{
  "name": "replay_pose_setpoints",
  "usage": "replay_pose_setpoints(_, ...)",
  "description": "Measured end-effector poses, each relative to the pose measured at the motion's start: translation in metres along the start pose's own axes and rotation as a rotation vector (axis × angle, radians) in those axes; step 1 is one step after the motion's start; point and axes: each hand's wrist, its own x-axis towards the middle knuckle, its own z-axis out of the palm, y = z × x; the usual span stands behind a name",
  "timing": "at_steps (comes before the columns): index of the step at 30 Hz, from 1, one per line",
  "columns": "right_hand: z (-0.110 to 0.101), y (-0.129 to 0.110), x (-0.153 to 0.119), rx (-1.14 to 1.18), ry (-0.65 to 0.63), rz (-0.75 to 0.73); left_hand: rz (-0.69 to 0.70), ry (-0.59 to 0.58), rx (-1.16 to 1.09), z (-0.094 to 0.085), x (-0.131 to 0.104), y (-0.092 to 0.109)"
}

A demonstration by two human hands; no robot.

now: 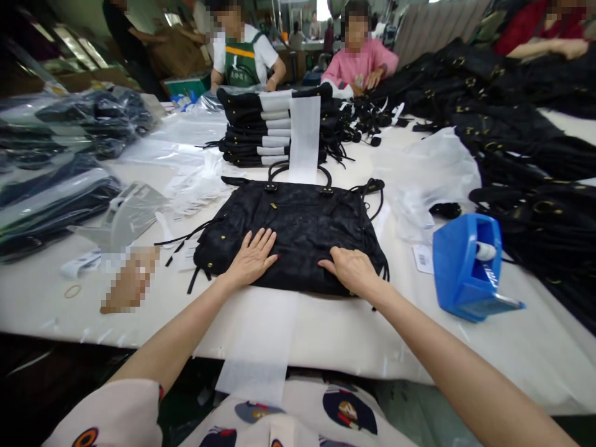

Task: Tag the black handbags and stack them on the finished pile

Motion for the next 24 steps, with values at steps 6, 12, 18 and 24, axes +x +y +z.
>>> replay_pose_setpoints(6,0.017,0.018,0.022,0.179,-0.196,-0.038,-0.065,0.106,-0.11,-0.035,0.026,0.021)
replay_pose_setpoints(12,0.022,0.032,0.037,0.446,-0.254,-0.095,0.107,0.005,-0.14,-0.016,0.03,0.082)
replay_pose_setpoints(18,0.022,0.038,0.043,0.634,-0.28,-0.147,0.043,-0.045,-0.202,-0.035,0.041,0.096)
replay_pose_setpoints(24,0.025,0.041,0.052,0.641,-0.244,-0.223,0.133,-0.042,-0.211,-0.021,0.041,0.126)
